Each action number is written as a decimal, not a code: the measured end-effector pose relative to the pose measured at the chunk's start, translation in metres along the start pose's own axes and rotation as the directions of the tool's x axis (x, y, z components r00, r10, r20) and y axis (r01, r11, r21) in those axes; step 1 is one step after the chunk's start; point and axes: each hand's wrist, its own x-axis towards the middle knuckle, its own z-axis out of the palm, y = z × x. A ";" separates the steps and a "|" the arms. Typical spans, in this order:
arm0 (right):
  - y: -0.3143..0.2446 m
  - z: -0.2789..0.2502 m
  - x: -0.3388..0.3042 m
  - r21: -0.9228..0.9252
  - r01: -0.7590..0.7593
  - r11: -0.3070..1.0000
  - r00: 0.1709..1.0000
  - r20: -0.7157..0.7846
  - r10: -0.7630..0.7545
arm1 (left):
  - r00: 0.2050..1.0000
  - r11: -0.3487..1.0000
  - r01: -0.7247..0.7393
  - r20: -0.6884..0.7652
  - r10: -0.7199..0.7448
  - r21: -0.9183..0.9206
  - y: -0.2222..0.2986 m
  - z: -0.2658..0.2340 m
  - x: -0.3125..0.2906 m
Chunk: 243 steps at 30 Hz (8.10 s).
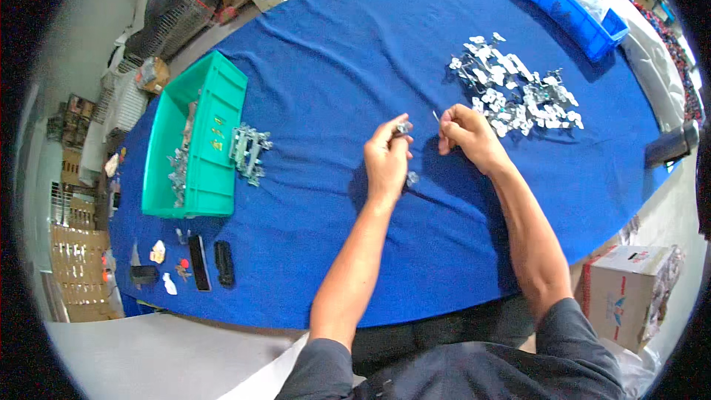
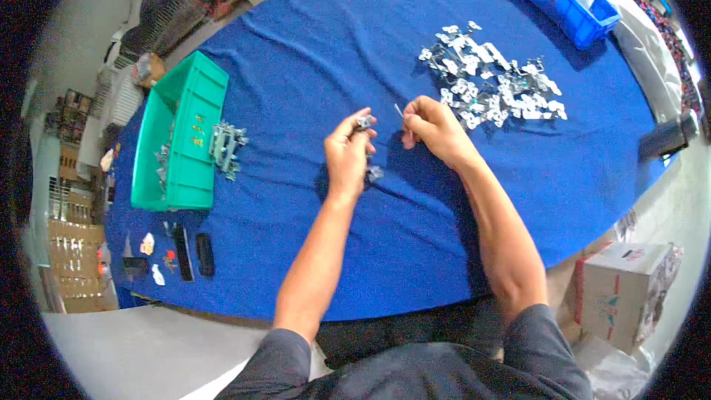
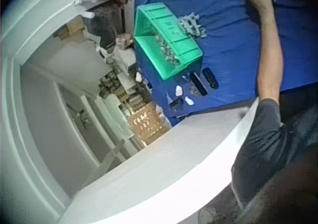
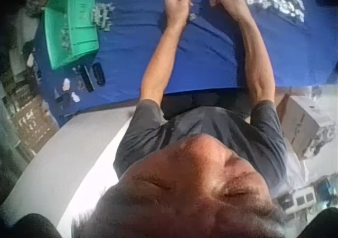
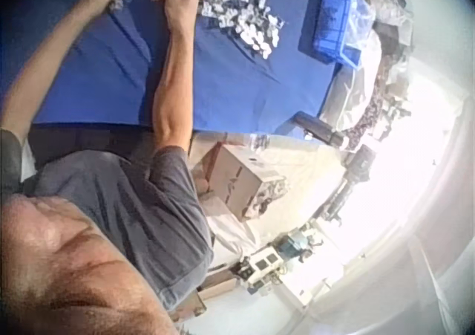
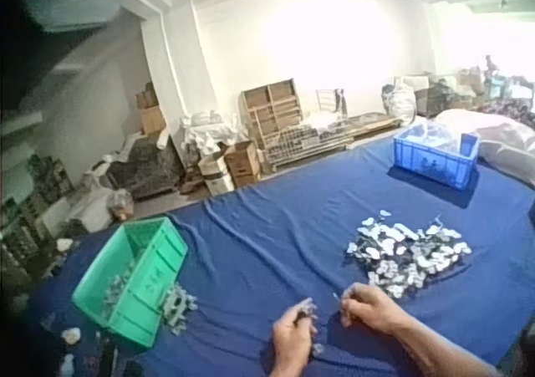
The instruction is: The person assembles small metal components by inserting metal pins into metal brackets by hand.
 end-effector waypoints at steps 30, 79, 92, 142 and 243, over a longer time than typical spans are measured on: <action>-0.003 0.017 -0.013 -0.401 0.295 0.867 0.919 -0.128 -0.372 | 0.999 0.986 0.040 0.014 -0.038 -0.162 0.005 0.007 -0.015; -0.003 0.016 -0.013 -0.344 0.236 0.909 0.963 -0.043 -0.266 | 0.990 0.996 -0.049 0.134 0.038 0.080 0.004 0.005 -0.016; -0.001 0.009 -0.013 0.283 0.084 0.956 0.964 0.222 -0.150 | 0.965 0.913 0.168 0.251 -0.076 -0.371 0.011 0.003 -0.017; -0.002 0.015 -0.013 -0.405 0.360 0.841 0.917 -0.013 -0.399 | 0.992 0.962 0.113 -0.019 -0.122 -0.250 0.004 0.007 -0.015; 0.001 0.022 -0.015 -0.488 0.315 0.814 0.914 -0.076 -0.399 | 0.999 0.994 -0.033 0.015 0.031 0.102 0.004 0.008 -0.019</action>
